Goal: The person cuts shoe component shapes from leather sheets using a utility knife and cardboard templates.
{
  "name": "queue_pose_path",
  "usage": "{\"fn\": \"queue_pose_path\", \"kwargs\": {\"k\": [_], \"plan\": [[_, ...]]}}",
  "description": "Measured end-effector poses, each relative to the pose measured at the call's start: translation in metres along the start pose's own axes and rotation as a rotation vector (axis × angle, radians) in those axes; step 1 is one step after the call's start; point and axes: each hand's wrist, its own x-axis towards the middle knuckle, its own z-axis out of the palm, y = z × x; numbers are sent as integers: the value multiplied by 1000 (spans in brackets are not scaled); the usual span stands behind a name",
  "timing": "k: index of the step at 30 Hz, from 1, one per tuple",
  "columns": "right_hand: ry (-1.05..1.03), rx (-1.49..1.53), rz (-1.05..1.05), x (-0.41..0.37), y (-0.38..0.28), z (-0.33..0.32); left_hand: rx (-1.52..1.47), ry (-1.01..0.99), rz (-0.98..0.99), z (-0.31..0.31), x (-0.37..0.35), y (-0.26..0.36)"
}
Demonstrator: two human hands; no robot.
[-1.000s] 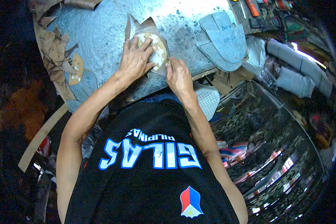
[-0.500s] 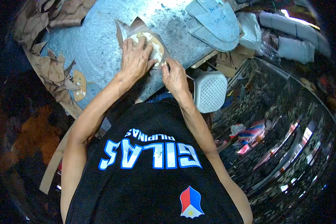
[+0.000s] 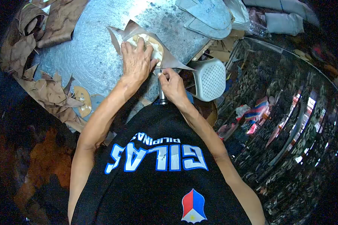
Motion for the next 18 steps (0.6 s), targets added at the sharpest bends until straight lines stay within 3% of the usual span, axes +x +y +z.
{"fn": "queue_pose_path", "kwargs": {"k": [9, 11, 13, 15, 17, 18], "plan": [[-107, -13, 90, -19, 3, 2, -22, 15, -14, 0, -3, -1], [-111, -48, 31, -12, -2, -9, -43, 32, -23, -3, -4, 0], [186, -234, -265, -5, -18, -24, -62, 39, -48, 0, -8, 2], [318, -498, -418, 9, -25, -47, -57, 71, -82, 6, -11, 5], [301, -563, -354, 19, -18, -60, -68, 105, -110, 10, -13, 7], [197, -501, -291, 27, -7, -67, -81, 113, -112, 11, -14, 8]]}}
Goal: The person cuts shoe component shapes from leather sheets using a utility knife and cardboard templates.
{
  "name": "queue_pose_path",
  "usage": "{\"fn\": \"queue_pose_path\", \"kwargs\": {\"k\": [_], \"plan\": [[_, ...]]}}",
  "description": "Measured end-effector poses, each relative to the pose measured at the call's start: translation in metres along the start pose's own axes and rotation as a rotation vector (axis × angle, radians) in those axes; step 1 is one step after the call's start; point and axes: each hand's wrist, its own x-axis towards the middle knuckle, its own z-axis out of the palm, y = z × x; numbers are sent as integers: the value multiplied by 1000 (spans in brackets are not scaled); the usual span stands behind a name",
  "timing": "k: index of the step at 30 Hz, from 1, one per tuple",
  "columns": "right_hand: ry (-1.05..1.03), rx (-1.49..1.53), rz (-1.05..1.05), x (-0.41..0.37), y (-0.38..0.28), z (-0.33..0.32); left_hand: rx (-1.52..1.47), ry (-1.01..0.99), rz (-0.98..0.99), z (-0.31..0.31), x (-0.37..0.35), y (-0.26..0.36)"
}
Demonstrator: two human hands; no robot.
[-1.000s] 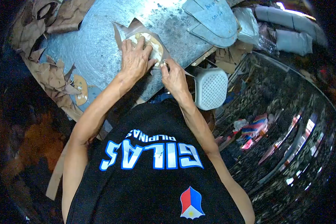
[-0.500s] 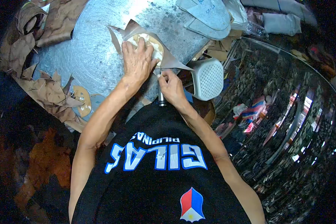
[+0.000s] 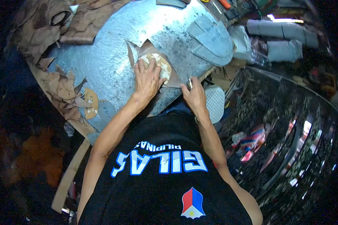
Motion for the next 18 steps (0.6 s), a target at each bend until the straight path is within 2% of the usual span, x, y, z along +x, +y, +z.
{"fn": "queue_pose_path", "kwargs": {"k": [1, 3, 4, 5, 7, 11, 12, 13, 14, 15, 17, 18], "plan": [[-4, 5, -34, 5, 2, -3, -12, 8, -6, 2, -1, -1], [-198, 38, 74, 6, 6, -9, -15, 36, -22, 6, -3, -2], [-149, 74, -39, 7, 6, -10, -29, 20, -22, 5, -4, -2], [-146, 78, -55, 7, 8, -18, -44, 4, -16, 5, -3, -1], [-137, 356, 106, 1, 3, -47, -30, 8, -21, 5, -2, -1], [-153, 494, 97, -24, 23, -127, 10, 38, -32, 11, -2, 0], [-76, 449, 19, -32, 32, -144, 47, -6, -39, 10, -1, 1], [-157, 449, 209, -41, 35, -168, 40, -43, -41, 5, -2, 1], [-107, 439, 149, -45, 69, -176, 26, -77, -42, 3, -3, 1], [-86, 412, 245, -50, 81, -190, 43, -104, -50, 12, -1, -2], [-49, 321, 241, -54, 119, -209, -12, -10, -14, 22, -8, -9], [-8, 256, 227, -50, 167, -217, 2, 8, -19, 17, -12, -12]]}}
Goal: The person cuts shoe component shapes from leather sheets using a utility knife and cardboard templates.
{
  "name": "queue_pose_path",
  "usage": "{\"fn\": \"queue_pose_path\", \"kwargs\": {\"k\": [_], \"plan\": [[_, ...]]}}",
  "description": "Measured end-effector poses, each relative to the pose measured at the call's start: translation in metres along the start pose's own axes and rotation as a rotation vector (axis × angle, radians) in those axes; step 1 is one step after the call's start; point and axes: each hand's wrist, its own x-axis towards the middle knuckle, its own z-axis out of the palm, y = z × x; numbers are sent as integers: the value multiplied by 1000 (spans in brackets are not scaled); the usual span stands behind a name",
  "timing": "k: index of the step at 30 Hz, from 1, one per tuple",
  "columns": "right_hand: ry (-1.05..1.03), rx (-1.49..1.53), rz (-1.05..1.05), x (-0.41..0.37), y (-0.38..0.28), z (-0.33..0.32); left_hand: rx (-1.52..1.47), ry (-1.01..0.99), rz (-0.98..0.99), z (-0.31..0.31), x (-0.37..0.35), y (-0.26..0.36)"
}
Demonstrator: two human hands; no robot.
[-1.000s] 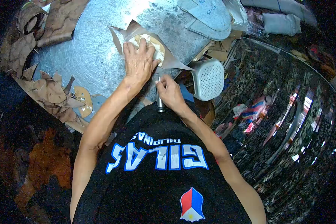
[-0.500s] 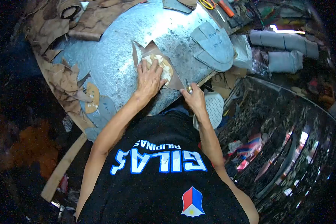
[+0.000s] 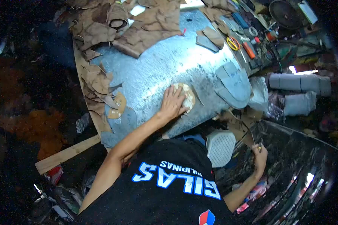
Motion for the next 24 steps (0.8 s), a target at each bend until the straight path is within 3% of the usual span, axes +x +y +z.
{"fn": "queue_pose_path", "kwargs": {"k": [2, 4, 5, 7, 10, 11, 13, 14, 16, 19, 20, 24], "plan": [[55, -56, -28, 21, 53, -16, -102, 62, 27, -9, -10, -6], [392, -540, 61, 32, 66, -19, -117, 57, -37, -8, -20, -10], [393, -538, 53, 41, 66, -12, -139, 38, -106, -9, -25, -10], [684, -530, -184, 60, 54, 14, -140, 29, -132, -7, -31, -9], [230, 42, -189, 52, -89, 117, -92, 53, -114, 5, -38, -3], [90, 92, -255, 80, -73, 163, -94, 41, -130, 7, -38, 0], [-32, -231, -626, 62, -148, 221, -102, 26, -151, 9, -37, 5], [-33, -275, -774, 70, -149, 252, -103, 38, -165, 4, -36, 7], [-239, -327, -708, 73, -177, 284, -117, 69, -199, 4, -37, 8], [-218, -281, -757, 74, -186, 299, -128, 62, -205, 2, -38, 9], [-313, -184, -662, 74, -194, 297, -133, 66, -213, 1, -38, 9], [-256, -261, -707, 80, -191, 298, -128, 70, -213, -1, -38, 9]]}}
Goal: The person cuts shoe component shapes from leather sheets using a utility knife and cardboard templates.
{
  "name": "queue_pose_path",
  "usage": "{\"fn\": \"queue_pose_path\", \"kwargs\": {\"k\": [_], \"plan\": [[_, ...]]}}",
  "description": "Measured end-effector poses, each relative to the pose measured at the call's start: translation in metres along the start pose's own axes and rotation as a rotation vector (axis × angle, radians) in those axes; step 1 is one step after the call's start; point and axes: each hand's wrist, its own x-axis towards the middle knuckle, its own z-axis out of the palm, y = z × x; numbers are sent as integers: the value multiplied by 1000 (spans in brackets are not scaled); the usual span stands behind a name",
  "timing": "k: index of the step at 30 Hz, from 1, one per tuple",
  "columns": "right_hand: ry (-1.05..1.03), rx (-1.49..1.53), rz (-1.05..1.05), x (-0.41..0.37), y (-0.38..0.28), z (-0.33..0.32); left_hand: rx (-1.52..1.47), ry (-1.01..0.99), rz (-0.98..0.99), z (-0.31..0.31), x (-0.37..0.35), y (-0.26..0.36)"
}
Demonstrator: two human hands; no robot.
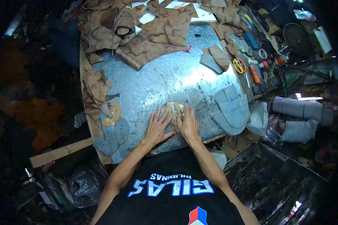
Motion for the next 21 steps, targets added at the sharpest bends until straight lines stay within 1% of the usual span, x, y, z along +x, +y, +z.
{"fn": "queue_pose_path", "kwargs": {"k": [3, 4, 5, 7, 9, 10, 12, 13, 15, 16, 17, 18, 19, 20, 21], "plan": [[-56, -4, -41, 3, 14, 2, -25, -27, -13, 3, -1, -2], [-38, 62, -53, 6, 16, 2, -28, -39, -8, 1, 0, -3], [-34, 58, -28, 13, 22, 7, 5, -54, -22, -1, 0, -2], [17, 239, -37, 28, 43, 13, -3, -96, 7, 0, 1, 4], [-223, 459, 224, 39, 43, -3, 45, -82, -42, 0, 2, 3], [-214, 450, 245, 42, 41, -8, 28, -93, -28, 0, 3, 3], [-313, 387, 180, 48, 34, -18, 39, -69, -39, -1, 2, 3], [-317, 383, 188, 54, 36, -26, 31, -74, -40, -2, 3, 3], [-362, 421, 112, 70, 43, -40, 40, -85, -46, -1, 2, 3], [-291, 566, 13, 81, 62, -36, 41, -74, -60, 2, 1, 2], [-284, 525, 8, 98, 60, -62, 36, -76, -65, 2, 2, 2], [-235, 533, -33, 120, 76, -73, 46, -77, -59, 1, 2, 3], [-261, 518, 19, 146, 87, -94, 58, -77, -56, 0, 2, 4], [-206, 552, 23, 173, 93, -118, 68, -73, -55, 0, 2, 4], [-234, 557, 110, 203, 107, -142, 67, -70, -68, 0, 2, 4]]}}
